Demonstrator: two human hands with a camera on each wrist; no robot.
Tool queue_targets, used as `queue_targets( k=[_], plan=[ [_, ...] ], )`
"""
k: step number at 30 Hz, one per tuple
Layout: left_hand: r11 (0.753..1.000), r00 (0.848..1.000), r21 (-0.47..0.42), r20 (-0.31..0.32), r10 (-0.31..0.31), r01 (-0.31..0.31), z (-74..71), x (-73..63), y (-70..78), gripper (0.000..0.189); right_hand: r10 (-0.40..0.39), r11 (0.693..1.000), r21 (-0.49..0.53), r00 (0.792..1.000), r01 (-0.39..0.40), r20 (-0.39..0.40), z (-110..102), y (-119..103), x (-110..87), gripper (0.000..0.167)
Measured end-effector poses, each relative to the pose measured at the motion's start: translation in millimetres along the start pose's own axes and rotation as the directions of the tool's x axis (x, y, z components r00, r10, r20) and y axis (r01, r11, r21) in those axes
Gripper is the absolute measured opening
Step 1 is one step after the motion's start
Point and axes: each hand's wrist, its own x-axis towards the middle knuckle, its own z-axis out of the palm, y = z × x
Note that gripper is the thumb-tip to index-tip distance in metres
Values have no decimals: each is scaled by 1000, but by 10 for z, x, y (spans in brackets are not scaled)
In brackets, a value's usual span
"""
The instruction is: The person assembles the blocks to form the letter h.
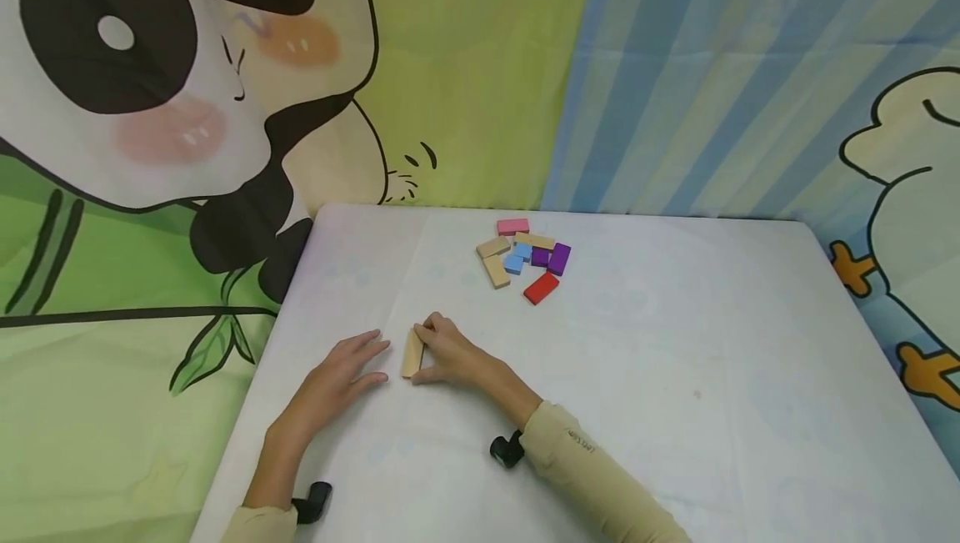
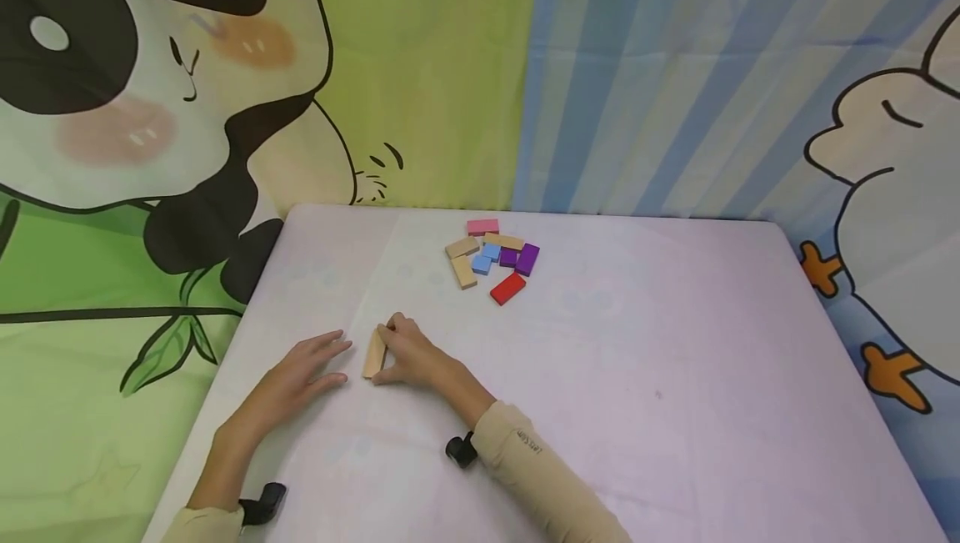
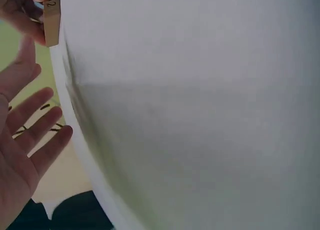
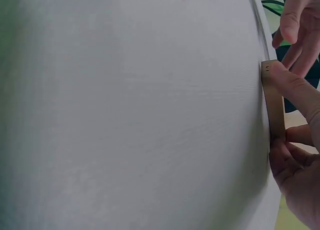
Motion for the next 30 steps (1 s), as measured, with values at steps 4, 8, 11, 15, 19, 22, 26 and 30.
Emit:
queue_targets(
  k=[4, 8, 11, 15, 19, 22, 26, 30],
  plan=[
    [998, 998, 35, 37, 56, -58, -7, 105, 38, 54, 39, 999, 1, 999, -39, -17, 7, 14, -23, 87],
    [993, 992, 61, 85, 98, -104, -1, 199, 71, 53, 53, 999, -3, 998, -53, -34, 46, 33, -25, 88],
    [987, 987, 100, 121, 110, -122, 23, 241, 84, 52, 44, 999, -8, 998, -45, -43, 88, 30, -34, 89],
    [975, 981, 146, 118, 151, -168, 43, 302, 114, 51, 39, 999, -7, 998, -39, -54, 101, 28, -56, 90],
    [969, 977, 153, 119, 175, -193, 37, 380, 152, 48, 65, 998, -3, 996, -65, -65, 12, 97, -101, 93],
    [975, 976, 127, 142, 162, -180, 27, 417, 165, 47, 93, 996, 19, 992, -91, -91, -157, 222, -155, 94],
    [984, 977, 92, 161, 137, -153, 21, 435, 158, 47, 142, 989, 57, 977, -134, -160, -496, 468, -235, 92],
    [990, 982, 57, 152, 115, -125, 21, 438, 139, 47, 222, 975, 75, 949, -210, -224, -839, 785, -283, 88]
  ],
)
